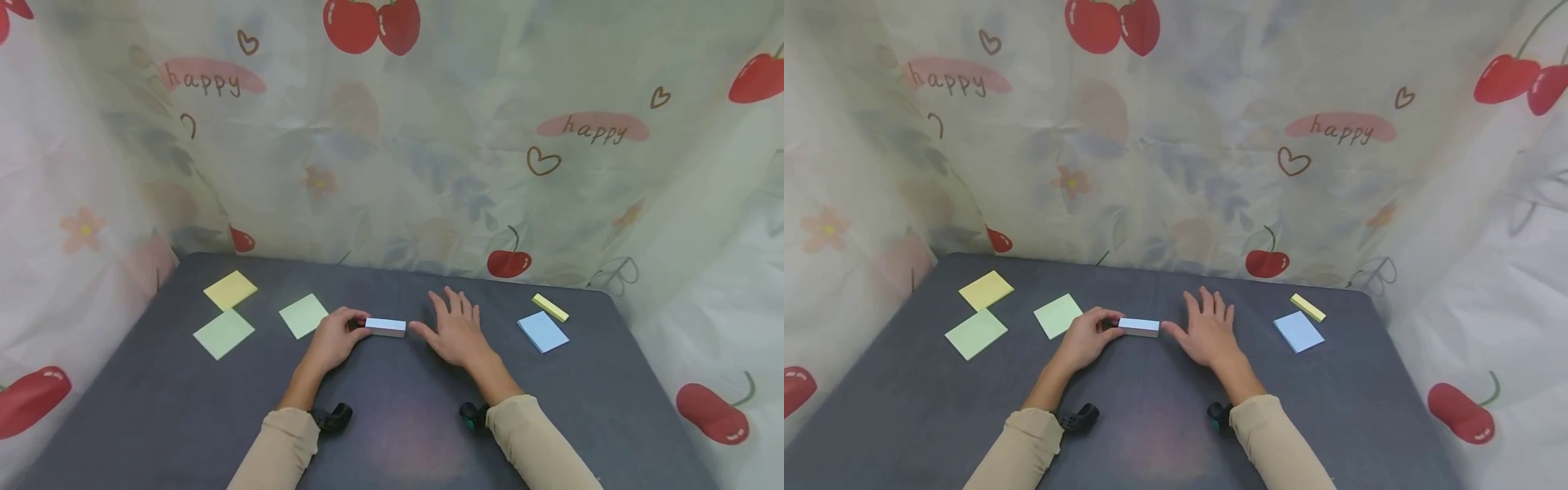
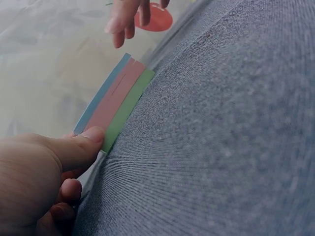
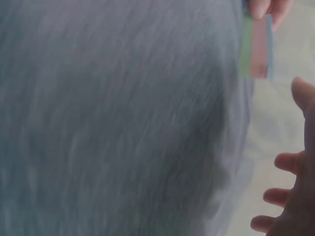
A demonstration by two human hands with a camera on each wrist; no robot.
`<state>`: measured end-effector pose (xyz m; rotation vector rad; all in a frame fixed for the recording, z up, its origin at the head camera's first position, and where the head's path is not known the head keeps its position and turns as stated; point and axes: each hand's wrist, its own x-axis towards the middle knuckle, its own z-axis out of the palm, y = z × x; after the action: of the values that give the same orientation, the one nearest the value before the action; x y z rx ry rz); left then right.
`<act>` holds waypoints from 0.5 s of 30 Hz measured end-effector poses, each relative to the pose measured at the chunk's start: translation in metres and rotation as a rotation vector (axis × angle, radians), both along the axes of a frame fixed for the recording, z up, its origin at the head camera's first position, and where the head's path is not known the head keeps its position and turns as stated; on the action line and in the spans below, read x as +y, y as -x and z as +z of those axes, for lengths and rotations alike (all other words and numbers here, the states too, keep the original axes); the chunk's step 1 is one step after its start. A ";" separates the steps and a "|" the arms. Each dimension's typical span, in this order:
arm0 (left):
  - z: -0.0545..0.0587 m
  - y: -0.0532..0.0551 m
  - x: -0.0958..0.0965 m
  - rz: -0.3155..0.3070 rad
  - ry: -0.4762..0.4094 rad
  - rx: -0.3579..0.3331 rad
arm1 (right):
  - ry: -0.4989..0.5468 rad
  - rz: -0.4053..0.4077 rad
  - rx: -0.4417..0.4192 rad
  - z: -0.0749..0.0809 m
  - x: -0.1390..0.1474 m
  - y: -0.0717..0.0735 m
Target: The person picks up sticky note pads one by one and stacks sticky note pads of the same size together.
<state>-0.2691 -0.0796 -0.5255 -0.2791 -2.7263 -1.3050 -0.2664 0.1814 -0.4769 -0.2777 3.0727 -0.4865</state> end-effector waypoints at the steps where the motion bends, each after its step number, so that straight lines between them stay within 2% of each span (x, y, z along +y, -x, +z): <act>1: 0.000 0.000 0.000 0.001 0.000 -0.005 | -0.014 -0.003 -0.004 0.000 0.002 0.001; 4: -0.001 -0.001 0.000 0.000 0.000 -0.007 | -0.051 -0.021 -0.009 -0.001 0.010 0.004; 15: -0.001 0.000 0.000 -0.005 0.003 -0.002 | -0.073 -0.113 -0.022 0.002 0.047 0.013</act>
<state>-0.2694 -0.0794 -0.5267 -0.2855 -2.7314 -1.3040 -0.2795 0.2284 -0.4748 -0.0974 3.0884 -0.3774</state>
